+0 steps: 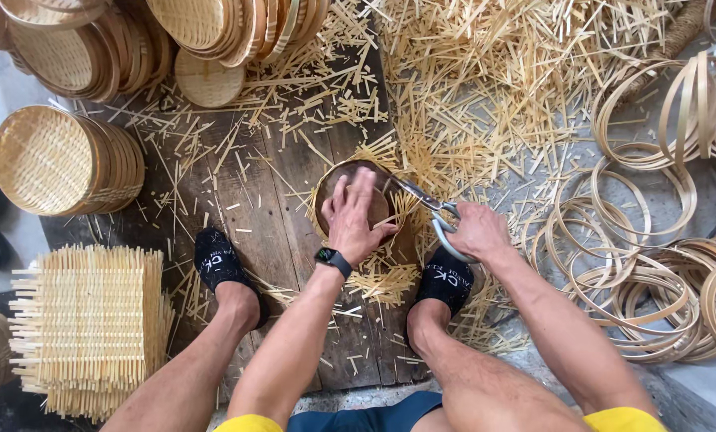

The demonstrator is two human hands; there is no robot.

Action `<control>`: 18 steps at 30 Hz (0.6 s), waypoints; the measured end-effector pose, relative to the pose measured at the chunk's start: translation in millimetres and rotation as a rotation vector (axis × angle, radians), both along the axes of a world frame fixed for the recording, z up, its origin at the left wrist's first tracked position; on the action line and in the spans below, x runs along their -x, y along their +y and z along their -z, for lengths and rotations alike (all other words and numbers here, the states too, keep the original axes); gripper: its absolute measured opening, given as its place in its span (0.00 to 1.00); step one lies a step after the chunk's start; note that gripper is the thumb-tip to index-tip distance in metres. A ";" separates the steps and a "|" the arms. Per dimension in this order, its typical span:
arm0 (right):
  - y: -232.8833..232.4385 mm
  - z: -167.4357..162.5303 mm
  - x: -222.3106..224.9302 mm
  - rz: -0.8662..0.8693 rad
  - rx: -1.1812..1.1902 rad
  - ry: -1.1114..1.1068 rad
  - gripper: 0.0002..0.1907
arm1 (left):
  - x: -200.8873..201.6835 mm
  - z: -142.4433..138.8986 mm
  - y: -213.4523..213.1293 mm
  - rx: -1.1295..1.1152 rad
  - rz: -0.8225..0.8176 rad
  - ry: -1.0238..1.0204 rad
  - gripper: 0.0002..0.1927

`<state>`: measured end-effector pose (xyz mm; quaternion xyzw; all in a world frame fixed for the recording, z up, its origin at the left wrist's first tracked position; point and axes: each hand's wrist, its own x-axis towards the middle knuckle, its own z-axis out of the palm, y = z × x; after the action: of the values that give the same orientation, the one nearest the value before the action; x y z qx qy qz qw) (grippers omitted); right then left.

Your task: The person sits on the floor of a basket workshop and assembles woven bamboo baskets. They trim the edges of woven bamboo panels with scissors, bend bamboo strips into rims, fit the rims onto the panels, and place finished baskets onto stacks of completed baskets.

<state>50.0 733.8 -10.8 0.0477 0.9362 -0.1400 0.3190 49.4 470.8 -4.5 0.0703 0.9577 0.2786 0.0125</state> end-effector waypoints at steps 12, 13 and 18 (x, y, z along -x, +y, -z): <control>-2.4 46.7 8.4 -0.252 -0.132 0.637 0.22 | -6.1 0.4 37.0 -0.039 -0.489 -0.184 0.53; 1.3 48.0 10.8 -0.252 -0.153 0.522 0.19 | -5.3 -0.2 34.1 -0.037 -0.471 -0.179 0.53; 22.0 38.1 18.9 -0.255 -0.121 0.375 0.15 | -5.8 -2.5 19.3 -0.061 -0.282 -0.122 0.52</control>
<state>31.0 755.9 -48.9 -0.0785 0.9842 -0.0485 0.1513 55.2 490.1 -2.0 -0.0814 0.9466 0.3105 0.0293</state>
